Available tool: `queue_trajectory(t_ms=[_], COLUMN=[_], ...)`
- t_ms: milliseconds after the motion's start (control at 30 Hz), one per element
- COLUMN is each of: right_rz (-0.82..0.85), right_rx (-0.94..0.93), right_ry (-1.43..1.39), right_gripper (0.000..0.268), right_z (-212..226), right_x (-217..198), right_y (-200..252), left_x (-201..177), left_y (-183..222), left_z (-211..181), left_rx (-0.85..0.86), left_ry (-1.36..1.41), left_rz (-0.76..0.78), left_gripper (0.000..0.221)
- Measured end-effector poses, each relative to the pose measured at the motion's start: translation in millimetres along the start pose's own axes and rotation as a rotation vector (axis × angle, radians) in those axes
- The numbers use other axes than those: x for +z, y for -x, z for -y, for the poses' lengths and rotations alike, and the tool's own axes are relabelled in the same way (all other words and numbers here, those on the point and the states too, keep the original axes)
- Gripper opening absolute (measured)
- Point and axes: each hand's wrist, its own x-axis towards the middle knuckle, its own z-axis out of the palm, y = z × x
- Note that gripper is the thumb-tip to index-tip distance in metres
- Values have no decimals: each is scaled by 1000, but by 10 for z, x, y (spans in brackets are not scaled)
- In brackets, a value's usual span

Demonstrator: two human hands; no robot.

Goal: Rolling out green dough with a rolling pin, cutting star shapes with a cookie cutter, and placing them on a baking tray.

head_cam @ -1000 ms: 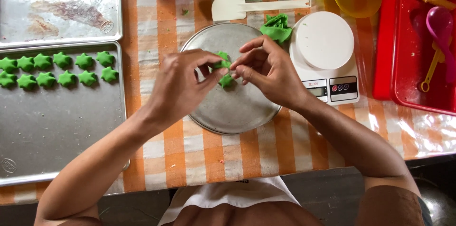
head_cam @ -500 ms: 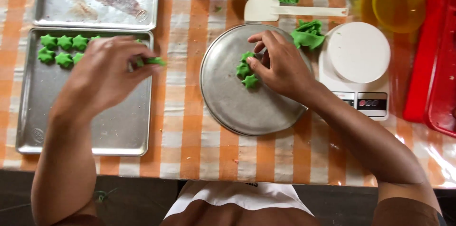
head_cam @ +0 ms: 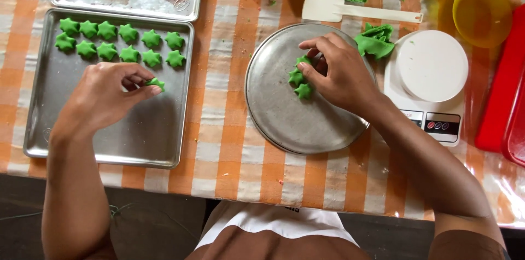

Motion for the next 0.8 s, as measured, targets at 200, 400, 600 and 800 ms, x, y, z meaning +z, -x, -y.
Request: queue_trajectory(t_ms=[200,400,600,800], right_rz=[43,45,52,64], right_rx=[13,8,7,10], right_ry=[24,19,13,-4], right_gripper=[35,36,39,34], right_z=[21,-23,-33,-21], right_x=[-24,-12,-17,-40], right_y=[15,24,32,34], left_x=[91,135,106,85], left_y=[-78,-107,-85,-71], left_z=[-71,-118,-226,-202], left_rx=[33,38,8,7], left_ry=[33,28,46,-24], left_rz=[26,1,-7,-59], left_gripper=[34,27,31,27])
